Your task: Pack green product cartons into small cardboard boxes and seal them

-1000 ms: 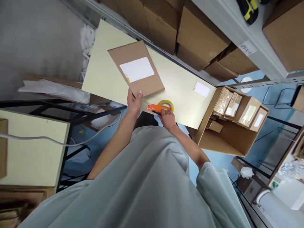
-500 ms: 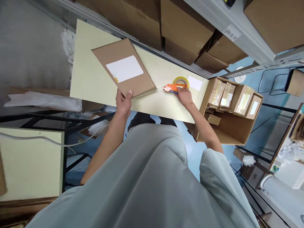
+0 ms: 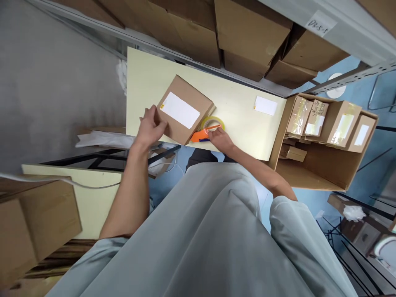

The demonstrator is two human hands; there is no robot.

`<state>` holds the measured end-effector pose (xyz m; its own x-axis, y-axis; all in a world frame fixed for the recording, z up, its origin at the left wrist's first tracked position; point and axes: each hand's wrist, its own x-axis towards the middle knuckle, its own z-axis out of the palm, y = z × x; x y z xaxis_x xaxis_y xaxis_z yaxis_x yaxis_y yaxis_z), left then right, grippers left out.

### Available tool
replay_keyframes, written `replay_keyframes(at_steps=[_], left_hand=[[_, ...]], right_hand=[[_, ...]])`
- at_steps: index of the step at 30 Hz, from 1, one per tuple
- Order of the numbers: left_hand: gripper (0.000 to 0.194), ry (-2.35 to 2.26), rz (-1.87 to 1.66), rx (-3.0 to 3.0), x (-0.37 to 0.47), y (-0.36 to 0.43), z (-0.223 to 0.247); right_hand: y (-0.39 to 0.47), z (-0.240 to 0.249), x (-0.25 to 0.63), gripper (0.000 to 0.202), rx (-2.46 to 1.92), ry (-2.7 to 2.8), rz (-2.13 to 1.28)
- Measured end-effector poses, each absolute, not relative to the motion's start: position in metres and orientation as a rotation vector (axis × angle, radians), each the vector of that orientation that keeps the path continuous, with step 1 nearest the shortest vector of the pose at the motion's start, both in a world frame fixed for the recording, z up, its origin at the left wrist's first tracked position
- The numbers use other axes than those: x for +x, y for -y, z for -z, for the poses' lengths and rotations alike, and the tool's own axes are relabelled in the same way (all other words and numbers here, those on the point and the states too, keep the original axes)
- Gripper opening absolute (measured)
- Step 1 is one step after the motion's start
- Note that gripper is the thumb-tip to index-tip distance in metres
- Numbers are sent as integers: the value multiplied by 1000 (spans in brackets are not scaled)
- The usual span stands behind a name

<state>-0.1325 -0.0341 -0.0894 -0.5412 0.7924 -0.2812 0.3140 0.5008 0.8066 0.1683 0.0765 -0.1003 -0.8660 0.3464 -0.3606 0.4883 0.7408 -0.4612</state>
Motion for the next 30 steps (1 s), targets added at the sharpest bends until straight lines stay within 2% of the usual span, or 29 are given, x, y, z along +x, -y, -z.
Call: replay_keyframes(at_steps=[6, 10, 17, 24, 30], left_hand=[[87, -2410, -1024, 822, -57, -12, 90], [92, -2346, -1040, 804, -40, -13, 81], [95, -2488, -749, 834, -48, -12, 85], [92, -2503, -710, 996, -55, -8, 99], [97, -2286, -757, 1144, -60, -16, 89]], right_hand=[[-31, 92, 145, 43, 735, -2594, 798], [-25, 89, 151, 38, 870, -2563, 883], [-21, 70, 217, 34, 732, -2440, 764], [-122, 54, 314, 40, 949, -2369, 443], [-205, 76, 260, 41, 923, -2510, 396]])
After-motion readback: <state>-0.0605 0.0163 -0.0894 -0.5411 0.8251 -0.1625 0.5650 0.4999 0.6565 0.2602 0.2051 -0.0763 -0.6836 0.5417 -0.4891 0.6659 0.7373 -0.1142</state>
